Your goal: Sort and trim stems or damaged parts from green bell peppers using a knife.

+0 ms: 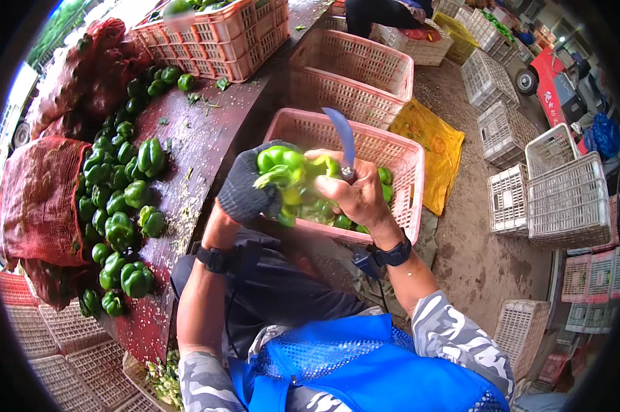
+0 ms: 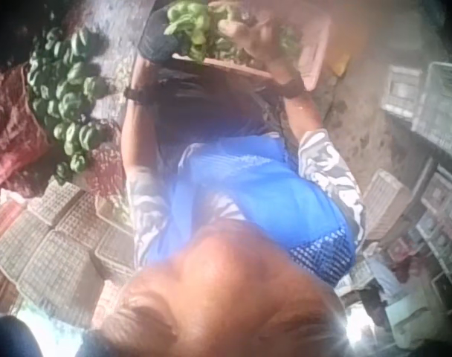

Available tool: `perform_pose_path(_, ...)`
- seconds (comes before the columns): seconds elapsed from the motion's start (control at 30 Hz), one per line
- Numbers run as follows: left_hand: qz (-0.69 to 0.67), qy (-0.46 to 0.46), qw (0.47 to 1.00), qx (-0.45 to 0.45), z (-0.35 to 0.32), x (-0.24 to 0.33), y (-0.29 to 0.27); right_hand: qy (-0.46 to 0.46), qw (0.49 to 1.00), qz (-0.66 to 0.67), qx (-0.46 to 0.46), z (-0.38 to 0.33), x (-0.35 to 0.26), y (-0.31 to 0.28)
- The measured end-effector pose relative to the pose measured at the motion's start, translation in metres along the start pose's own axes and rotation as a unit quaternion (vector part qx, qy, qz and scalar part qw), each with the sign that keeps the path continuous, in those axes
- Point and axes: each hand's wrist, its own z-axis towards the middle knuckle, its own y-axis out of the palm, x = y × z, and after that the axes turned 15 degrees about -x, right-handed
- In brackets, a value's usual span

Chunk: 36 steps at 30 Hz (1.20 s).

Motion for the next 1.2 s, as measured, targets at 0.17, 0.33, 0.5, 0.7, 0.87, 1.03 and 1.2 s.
perform_pose_path(0.17,0.015,0.036,0.999,-0.005,-0.003,-0.036,-0.006,0.026,0.948,0.310,0.063,0.005,0.025,0.001)
perform_pose_path(0.33,0.063,0.039,0.997,0.005,-0.005,-0.060,0.000,0.064,0.932,0.335,0.123,-0.007,0.049,-0.003)
perform_pose_path(0.5,0.186,0.081,0.979,0.016,-0.017,-0.034,-0.021,0.009,0.963,0.165,0.215,-0.023,0.051,-0.033)
perform_pose_path(0.7,0.209,0.103,0.962,-0.144,-0.004,-0.046,-0.030,-0.070,0.891,-0.446,0.053,-0.008,0.018,-0.050)
perform_pose_path(0.87,0.166,0.056,0.959,-0.221,-0.002,-0.070,-0.028,-0.186,0.871,-0.446,-0.092,0.022,0.006,-0.010)
perform_pose_path(1.03,0.269,-0.039,0.920,-0.284,-0.012,-0.042,-0.039,-0.222,0.843,-0.478,-0.106,0.032,0.012,-0.007)
perform_pose_path(1.2,0.127,-0.081,0.989,-0.004,-0.015,-0.009,0.001,-0.139,0.922,-0.358,-0.057,0.029,0.025,-0.007)
